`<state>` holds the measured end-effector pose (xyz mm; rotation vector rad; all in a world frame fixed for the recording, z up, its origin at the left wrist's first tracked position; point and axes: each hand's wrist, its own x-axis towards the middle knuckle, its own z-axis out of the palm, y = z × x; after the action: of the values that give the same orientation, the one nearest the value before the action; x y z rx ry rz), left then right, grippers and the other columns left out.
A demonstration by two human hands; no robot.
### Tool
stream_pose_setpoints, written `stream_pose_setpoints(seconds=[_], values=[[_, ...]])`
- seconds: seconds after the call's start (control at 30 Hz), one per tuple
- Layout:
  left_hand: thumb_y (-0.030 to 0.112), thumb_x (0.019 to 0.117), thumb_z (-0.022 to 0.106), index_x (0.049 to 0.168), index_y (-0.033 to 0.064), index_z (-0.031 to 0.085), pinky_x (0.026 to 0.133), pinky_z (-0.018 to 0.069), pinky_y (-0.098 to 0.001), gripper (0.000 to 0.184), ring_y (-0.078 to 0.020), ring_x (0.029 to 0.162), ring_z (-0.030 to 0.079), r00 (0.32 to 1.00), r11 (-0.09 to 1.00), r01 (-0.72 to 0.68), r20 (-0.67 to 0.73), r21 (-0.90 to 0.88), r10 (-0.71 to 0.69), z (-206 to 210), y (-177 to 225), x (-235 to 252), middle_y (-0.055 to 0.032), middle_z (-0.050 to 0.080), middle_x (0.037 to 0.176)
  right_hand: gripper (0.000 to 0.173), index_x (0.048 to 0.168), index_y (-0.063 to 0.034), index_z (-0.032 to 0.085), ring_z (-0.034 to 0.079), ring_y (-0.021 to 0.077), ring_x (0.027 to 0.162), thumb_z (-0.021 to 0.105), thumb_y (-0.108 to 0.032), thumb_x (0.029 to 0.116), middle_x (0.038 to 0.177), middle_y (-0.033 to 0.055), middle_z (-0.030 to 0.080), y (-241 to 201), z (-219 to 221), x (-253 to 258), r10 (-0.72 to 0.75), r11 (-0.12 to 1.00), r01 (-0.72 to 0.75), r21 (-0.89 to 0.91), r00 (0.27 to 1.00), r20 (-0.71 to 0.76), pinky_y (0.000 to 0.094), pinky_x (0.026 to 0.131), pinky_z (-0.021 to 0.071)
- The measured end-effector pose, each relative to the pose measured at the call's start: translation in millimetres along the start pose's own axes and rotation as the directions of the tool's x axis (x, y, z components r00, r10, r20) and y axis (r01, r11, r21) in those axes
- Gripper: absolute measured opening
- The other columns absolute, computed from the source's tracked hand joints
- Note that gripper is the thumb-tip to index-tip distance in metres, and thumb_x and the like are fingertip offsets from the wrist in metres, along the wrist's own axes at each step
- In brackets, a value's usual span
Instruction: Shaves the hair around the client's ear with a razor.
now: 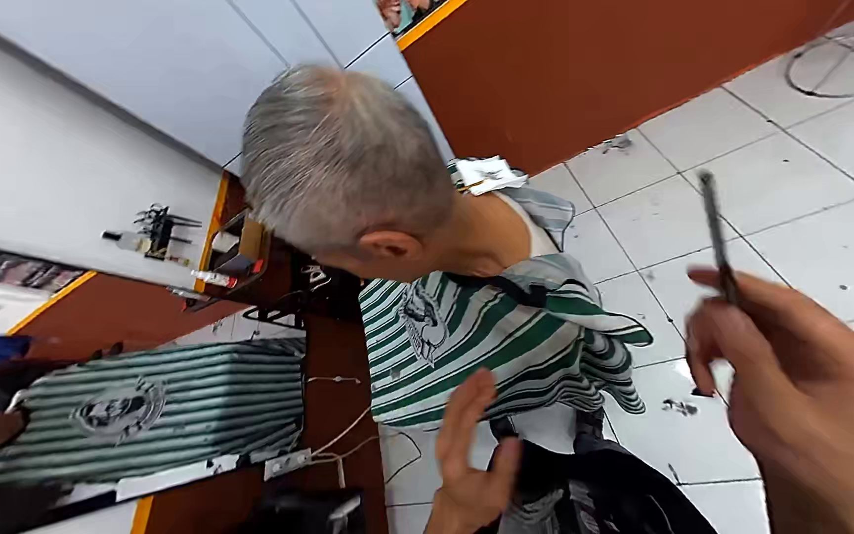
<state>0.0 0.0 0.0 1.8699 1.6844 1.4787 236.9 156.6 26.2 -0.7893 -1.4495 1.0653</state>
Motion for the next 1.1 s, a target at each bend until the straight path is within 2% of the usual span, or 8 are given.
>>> stream_pose_setpoints(seconds=[0.13, 0.27, 0.33, 0.43, 0.57, 0.8, 0.97, 1.1], values=[[0.051, 0.1045, 0.049, 0.138, -0.0044, 0.056, 0.121, 0.0353, -0.0456, 0.065, -0.0319, 0.144, 0.045, 0.941, 0.974, -0.104, 0.297, -0.201, 0.162, 18.5, 12.1, 23.1, -0.0226, 0.056, 0.145, 0.03, 0.125, -0.0222, 0.066, 0.057, -0.0047, 0.064, 0.046, -0.037, 0.1101, 0.086, -0.0112, 0.067, -41.6, 34.6, -47.7, 0.01, 0.927, -0.106, 0.361, 0.966, 0.259, 0.0108, 0.053, 0.0474], [0.032, 0.1096, 0.045, 0.123, -0.0016, 0.061, 0.115, 0.0409, -0.0334, 0.04, -0.0139, 0.126, 0.06, 0.903, 0.948, -0.168, 0.343, -0.272, 0.259, -15.5, -6.8, 15.2, -0.012, 0.07, 0.123, 0.031, 0.126, -0.0171, 0.057, 0.056, -0.0031, 0.062, 0.036, -0.036, 0.1129, 0.094, -0.0045, 0.065, -41.2, 95.6, -67.3, -0.038, 0.858, -0.151, 0.49, 0.935, 0.354, 0.0113, 0.048, 0.045], [0.018, 0.1064, 0.053, 0.111, 0.0006, 0.063, 0.104, 0.051, -0.0283, 0.021, -0.0085, 0.109, 0.067, 0.909, 0.946, -0.166, 0.329, -0.28, 0.256, -47.5, -23.8, 7.6, -0.0084, 0.072, 0.107, 0.032, 0.124, -0.0137, 0.053, 0.055, -0.0055, 0.064, 0.032, -0.035, 0.1137, 0.101, -0.0032, 0.066, -40.2, 129.9, -73.6, -0.057, 0.886, -0.116, 0.448, 0.933, 0.355, 0.0097, 0.049, 0.0428], [0.019, 0.106, 0.055, 0.104, 0.0026, 0.066, 0.089, 0.0569, -0.0248, 0.02, -0.0063, 0.088, 0.069, 0.913, 0.967, -0.153, 0.345, -0.202, 0.217, -105.2, -44.1, 3.4, -0.0052, 0.071, 0.09, 0.03, 0.119, -0.0034, 0.05, 0.06, -0.0035, 0.077, 0.034, -0.028, 0.1138, 0.102, 0.0012, 0.067, -37.8, 183.5, -76.8, -0.106, 0.953, 0.018, 0.302, 0.955, 0.278, 0.0113, 0.06, 0.0493], [0.021, 0.105, 0.056, 0.108, 0.0046, 0.068, 0.091, 0.0564, -0.0253, 0.021, -0.0065, 0.085, 0.07, 0.905, 0.949, -0.301, 0.342, 0.097, 0.253, -173.3, -71.3, 5.3, -0.003, 0.073, 0.089, 0.027, 0.11, 0.0036, 0.064, 0.07, 0.0092, 0.091, 0.051, -0.02, 0.1084, 0.101, 0.0117, 0.073, -30.6, 243.5, -77.5, -0.143, 0.99, 0.142, 0.017, 0.98, 0.139, 0.0228, 0.081, 0.0575], [0.017, 0.0982, 0.058, 0.102, -0.005, 0.074, 0.085, 0.0548, -0.0287, 0.027, -0.014, 0.065, 0.067, 0.811, 0.683, -0.568, 0.452, 0.459, 0.371, -234.7, -89.2, 39.7, -0.008, 0.071, 0.07, 0.03, 0.107, -0.0029, 0.073, 0.066, 0.005, 0.079, 0.054, -0.026, 0.1071, 0.095, 0.0063, 0.074, -28.9, 305.9, -62.2, -0.045, 0.998, 0.047, -0.04, 0.998, 0.048, 0.0192, 0.069, 0.0526], [0.04, 0.099, 0.062, 0.122, 0.001, 0.071, 0.074, 0.0555, -0.0443, 0.046, -0.0242, 0.078, 0.069, 0.749, 0.685, -0.568, 0.631, 0.456, 0.201, -273.2, -65.6, 110.2, -0.0104, 0.074, 0.088, 0.025, 0.108, -0.0019, 0.07, 0.07, 0.0006, 0.074, 0.055, -0.022, 0.1071, 0.093, 0.002, 0.075, -32.0, 320.9, -38.1, 0.089, 0.981, -0.107, 0.164, 0.99, 0.112, 0.0169, 0.066, 0.0577], [0.035, 0.0942, 0.073, 0.138, -0.003, 0.057, 0.093, 0.0492, -0.053, 0.061, -0.041, 0.115, 0.061, 0.762, 0.541, -0.645, 0.508, 0.54, 0.402, -272.3, -29.1, 191.3, -0.0299, 0.062, 0.128, 0.019, 0.105, 0.0039, 0.067, 0.072, 0.0063, 0.072, 0.057, -0.012, 0.1054, 0.088, 0.0061, 0.075, -33.7, 333.1, -14.9, 0.087, 0.921, -0.119, 0.37, 0.991, 0.101, 0.0221, 0.069, 0.0622]])
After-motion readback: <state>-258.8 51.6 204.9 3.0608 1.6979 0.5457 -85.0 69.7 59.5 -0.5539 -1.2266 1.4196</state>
